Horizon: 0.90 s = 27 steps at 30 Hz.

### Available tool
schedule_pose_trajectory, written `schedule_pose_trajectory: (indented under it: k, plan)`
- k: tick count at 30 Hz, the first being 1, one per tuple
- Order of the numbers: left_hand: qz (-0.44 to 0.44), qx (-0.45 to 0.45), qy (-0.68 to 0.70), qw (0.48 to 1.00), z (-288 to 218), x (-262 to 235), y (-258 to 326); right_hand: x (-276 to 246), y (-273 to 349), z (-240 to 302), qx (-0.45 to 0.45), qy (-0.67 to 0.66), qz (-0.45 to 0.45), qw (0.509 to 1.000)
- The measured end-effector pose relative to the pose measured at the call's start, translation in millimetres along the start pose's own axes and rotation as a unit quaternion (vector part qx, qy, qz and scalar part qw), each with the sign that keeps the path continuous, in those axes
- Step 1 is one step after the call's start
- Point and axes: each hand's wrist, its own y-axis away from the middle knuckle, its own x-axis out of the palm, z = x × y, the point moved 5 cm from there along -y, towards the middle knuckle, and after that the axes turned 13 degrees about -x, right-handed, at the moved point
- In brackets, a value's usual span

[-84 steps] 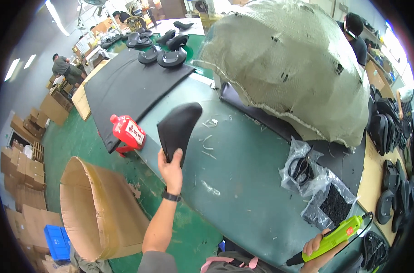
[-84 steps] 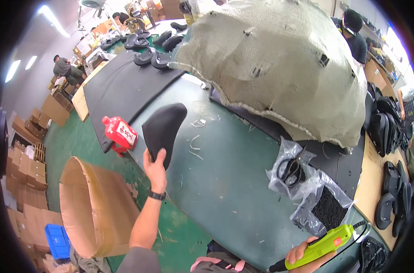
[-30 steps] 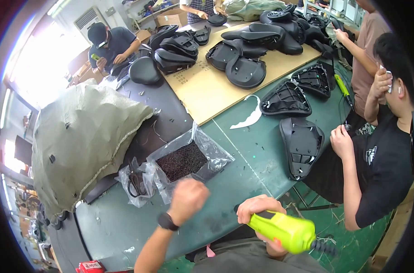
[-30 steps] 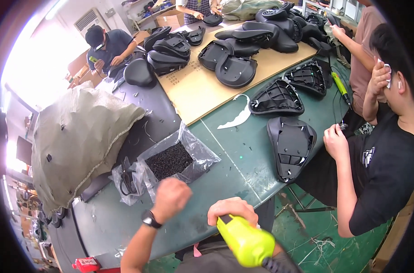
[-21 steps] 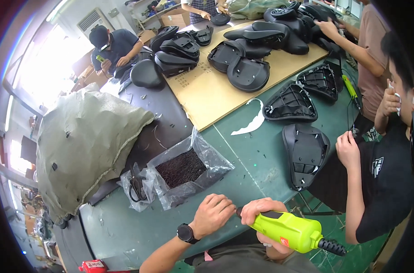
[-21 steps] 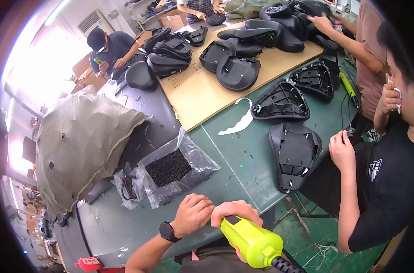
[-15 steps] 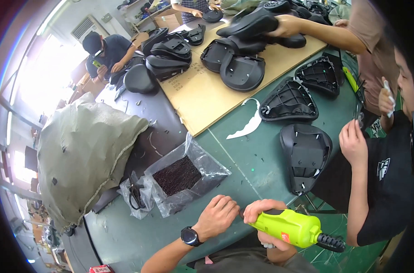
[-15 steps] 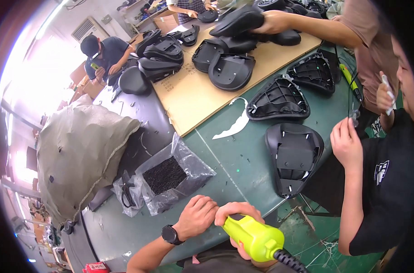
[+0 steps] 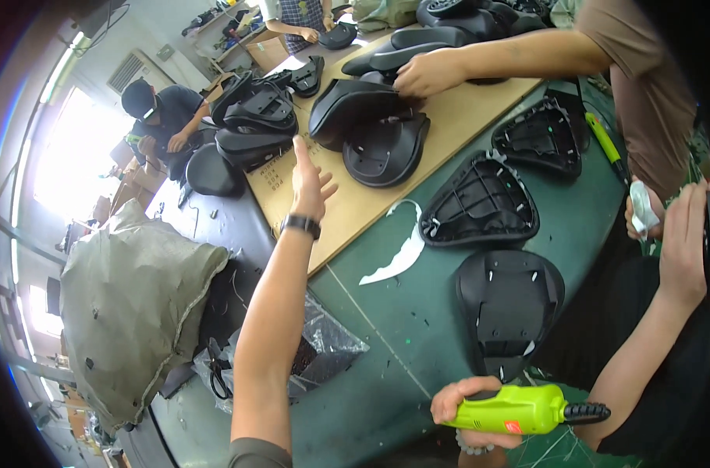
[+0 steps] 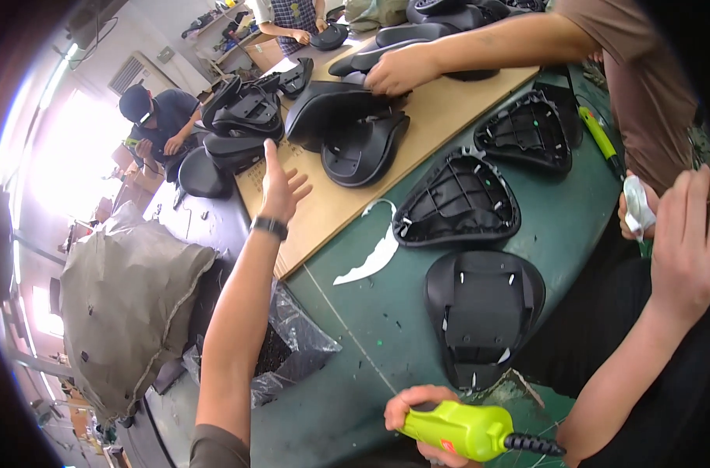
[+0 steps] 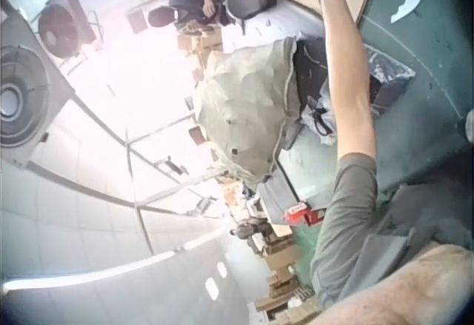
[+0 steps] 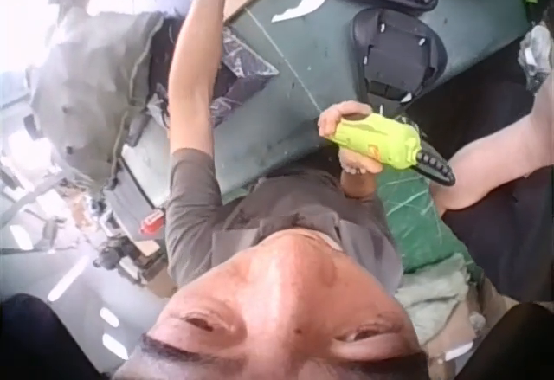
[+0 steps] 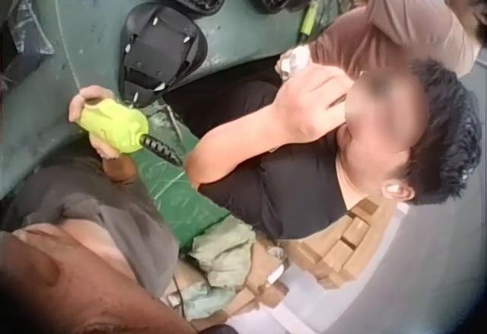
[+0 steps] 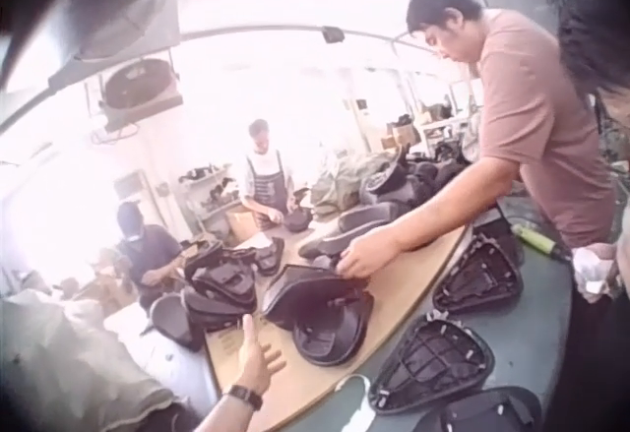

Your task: Assembling bicycle seats by fastening plastic components with an electric screwdriver.

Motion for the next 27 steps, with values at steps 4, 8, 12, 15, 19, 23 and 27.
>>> schedule_pose_trajectory:
  k: [4, 8, 12, 15, 19, 23, 27]
  plan:
    - [0.038, -0.084, 0.167, 0.982, -30, 30, -70, -2, -8, 15, 0.024, 0.004, -0.008, 1.0]
    - [0.066, -0.167, 0.282, 0.942, -28, 41, -90, 0, 2, 16, 0.1, -0.019, -0.068, 0.992]
    - [0.081, -0.049, 0.257, 0.962, -20, 4, -51, 3, 5, 13, 0.043, -0.043, -0.026, 0.998]
    - [0.236, 0.024, 0.14, 0.961, -11, -97, 35, 24, -9, 21, 0.003, -0.162, 0.025, 0.986]
    - [0.352, -0.111, -0.148, 0.917, 28, -176, 179, 67, -27, 28, 0.05, -0.208, 0.131, 0.968]
    - [0.467, -0.19, -0.433, 0.747, 135, -190, 247, 107, -20, 6, 0.071, -0.225, 0.232, 0.944]
    - [0.326, -0.027, -0.467, 0.822, 160, -215, 274, 151, -8, -18, 0.059, -0.134, 0.247, 0.958]
